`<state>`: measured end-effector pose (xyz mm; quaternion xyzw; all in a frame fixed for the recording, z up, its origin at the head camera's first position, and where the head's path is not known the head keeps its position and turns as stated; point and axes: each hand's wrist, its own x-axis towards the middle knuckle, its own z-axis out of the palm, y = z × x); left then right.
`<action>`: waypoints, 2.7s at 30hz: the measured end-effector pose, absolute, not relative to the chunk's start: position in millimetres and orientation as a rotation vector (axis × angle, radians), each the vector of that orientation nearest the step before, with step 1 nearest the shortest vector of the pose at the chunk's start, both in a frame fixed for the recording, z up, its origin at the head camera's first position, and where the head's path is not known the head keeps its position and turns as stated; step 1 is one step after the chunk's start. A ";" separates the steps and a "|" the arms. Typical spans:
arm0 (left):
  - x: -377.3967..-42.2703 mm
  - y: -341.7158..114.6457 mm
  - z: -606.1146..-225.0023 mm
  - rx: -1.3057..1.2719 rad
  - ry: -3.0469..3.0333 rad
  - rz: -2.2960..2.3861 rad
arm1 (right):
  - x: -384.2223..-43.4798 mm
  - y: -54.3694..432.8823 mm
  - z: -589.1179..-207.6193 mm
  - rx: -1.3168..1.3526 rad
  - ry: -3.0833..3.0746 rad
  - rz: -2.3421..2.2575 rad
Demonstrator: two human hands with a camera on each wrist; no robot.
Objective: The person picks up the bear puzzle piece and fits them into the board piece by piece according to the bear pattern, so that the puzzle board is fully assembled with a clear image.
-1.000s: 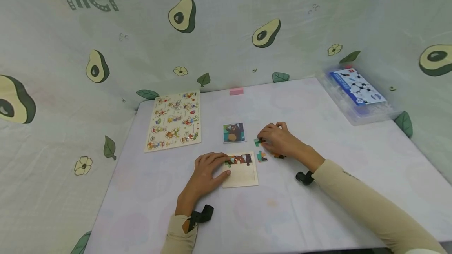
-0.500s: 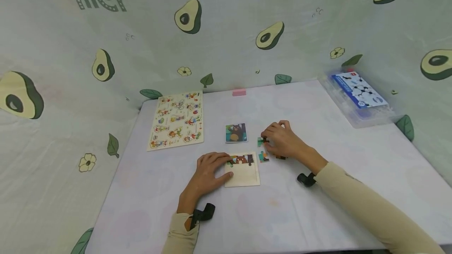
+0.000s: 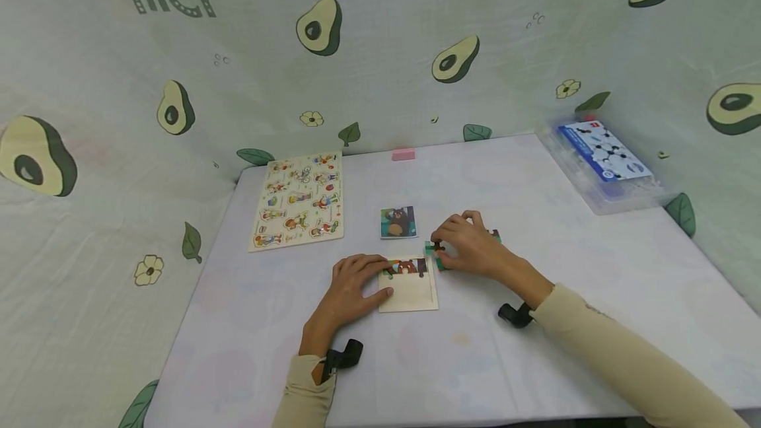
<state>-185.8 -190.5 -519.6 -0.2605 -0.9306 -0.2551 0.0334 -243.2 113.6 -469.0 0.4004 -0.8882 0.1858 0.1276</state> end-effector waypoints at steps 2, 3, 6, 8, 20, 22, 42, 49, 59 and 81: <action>-185.8 -190.5 -519.7 -0.797 -2.859 -0.790 | -241.6 110.7 -470.0 1.191 -2.557 0.538; -185.8 -190.6 -519.9 -0.795 -2.857 -0.791 | -241.1 109.6 -470.4 1.201 -2.545 0.537; -186.0 -190.6 -520.3 -0.791 -2.854 -0.792 | -239.1 107.0 -471.9 1.222 -2.514 0.528; -186.2 -190.6 -520.6 -0.787 -2.857 -0.788 | -237.6 105.6 -472.3 1.231 -2.505 0.527; -187.2 -189.2 -517.7 -0.810 -2.852 -0.790 | -228.7 96.1 -472.9 1.254 -2.511 0.504; -186.7 -189.5 -517.5 -0.803 -2.850 -0.786 | -228.1 93.9 -474.1 1.266 -2.496 0.525; -183.8 -191.8 -521.4 -0.813 -2.829 -0.792 | -215.3 70.6 -480.1 1.340 -2.519 0.497; -183.8 -191.8 -519.5 -0.817 -2.843 -0.812 | -213.9 63.4 -481.0 1.351 -2.526 0.517; -185.4 -191.5 -521.1 -0.820 -2.831 -0.803 | -213.0 52.8 -482.1 1.367 -2.538 0.501; -185.9 -191.8 -520.7 -0.798 -2.869 -0.765 | -211.0 37.8 -487.4 1.389 -2.586 0.396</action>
